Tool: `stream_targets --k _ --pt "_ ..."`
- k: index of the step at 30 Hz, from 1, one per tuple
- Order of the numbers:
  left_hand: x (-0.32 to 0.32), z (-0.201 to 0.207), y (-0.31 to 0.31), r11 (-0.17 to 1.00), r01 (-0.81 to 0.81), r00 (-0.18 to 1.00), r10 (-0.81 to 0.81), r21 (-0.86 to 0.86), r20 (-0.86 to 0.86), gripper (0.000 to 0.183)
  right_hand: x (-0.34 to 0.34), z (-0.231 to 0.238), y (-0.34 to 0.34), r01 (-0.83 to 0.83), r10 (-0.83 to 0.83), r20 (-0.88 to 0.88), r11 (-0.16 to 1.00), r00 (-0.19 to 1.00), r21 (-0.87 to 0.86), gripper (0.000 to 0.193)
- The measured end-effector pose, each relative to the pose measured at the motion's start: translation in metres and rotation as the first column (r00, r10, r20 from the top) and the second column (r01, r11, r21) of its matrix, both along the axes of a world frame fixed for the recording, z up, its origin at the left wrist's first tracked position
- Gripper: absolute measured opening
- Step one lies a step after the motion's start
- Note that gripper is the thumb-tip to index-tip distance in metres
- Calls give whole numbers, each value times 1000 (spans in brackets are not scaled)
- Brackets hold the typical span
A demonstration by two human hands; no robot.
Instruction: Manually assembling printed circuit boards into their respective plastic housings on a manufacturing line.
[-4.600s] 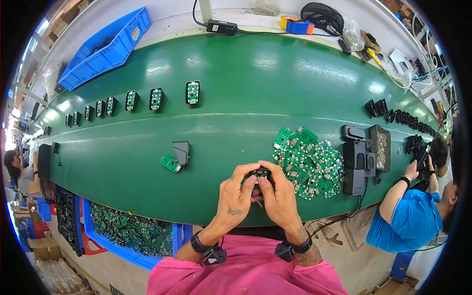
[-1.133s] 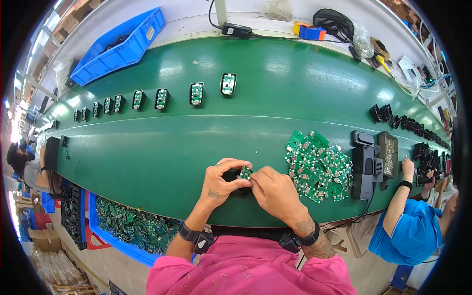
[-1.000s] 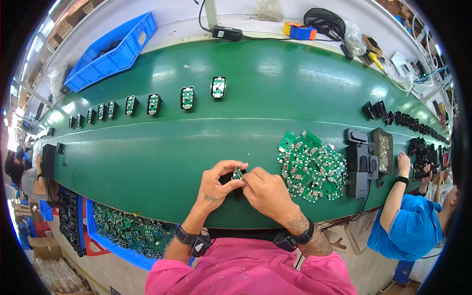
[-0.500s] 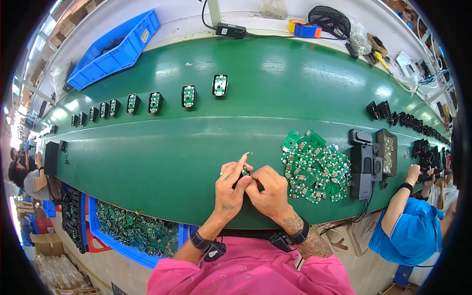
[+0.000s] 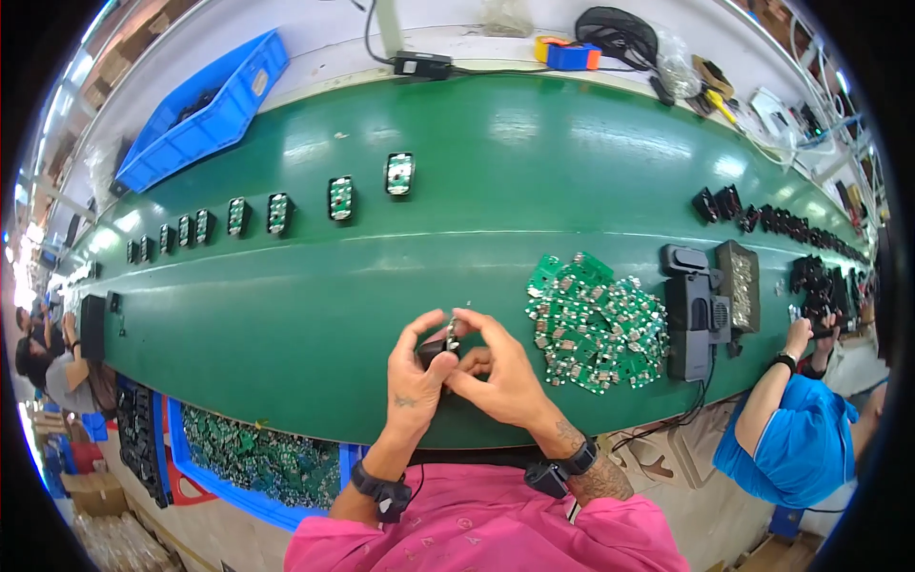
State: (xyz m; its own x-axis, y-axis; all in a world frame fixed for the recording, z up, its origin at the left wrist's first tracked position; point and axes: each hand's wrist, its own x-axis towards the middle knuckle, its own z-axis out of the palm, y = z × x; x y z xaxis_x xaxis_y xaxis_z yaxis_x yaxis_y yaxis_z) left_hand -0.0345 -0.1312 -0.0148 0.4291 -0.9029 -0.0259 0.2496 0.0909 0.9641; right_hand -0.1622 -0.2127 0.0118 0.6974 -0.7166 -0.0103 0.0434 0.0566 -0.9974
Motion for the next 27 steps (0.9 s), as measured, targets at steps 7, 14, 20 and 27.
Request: stream_targets --k 7,14,20,27 --pt "-3 16 20 969 38 991 -68 244 117 41 -3 -3 4 34 -33 55 999 998 -28 57" --pt "5 25 15 975 -109 991 123 192 -62 31 2 12 8 187 -220 -99 945 970 -267 48" --pt "3 27 3 967 -249 932 225 50 283 31 -5 6 7 -15 -33 -294 987 955 -160 42" --pt "6 8 6 972 -219 975 222 84 -27 27 -2 25 13 17 -63 -148 956 987 -294 49"
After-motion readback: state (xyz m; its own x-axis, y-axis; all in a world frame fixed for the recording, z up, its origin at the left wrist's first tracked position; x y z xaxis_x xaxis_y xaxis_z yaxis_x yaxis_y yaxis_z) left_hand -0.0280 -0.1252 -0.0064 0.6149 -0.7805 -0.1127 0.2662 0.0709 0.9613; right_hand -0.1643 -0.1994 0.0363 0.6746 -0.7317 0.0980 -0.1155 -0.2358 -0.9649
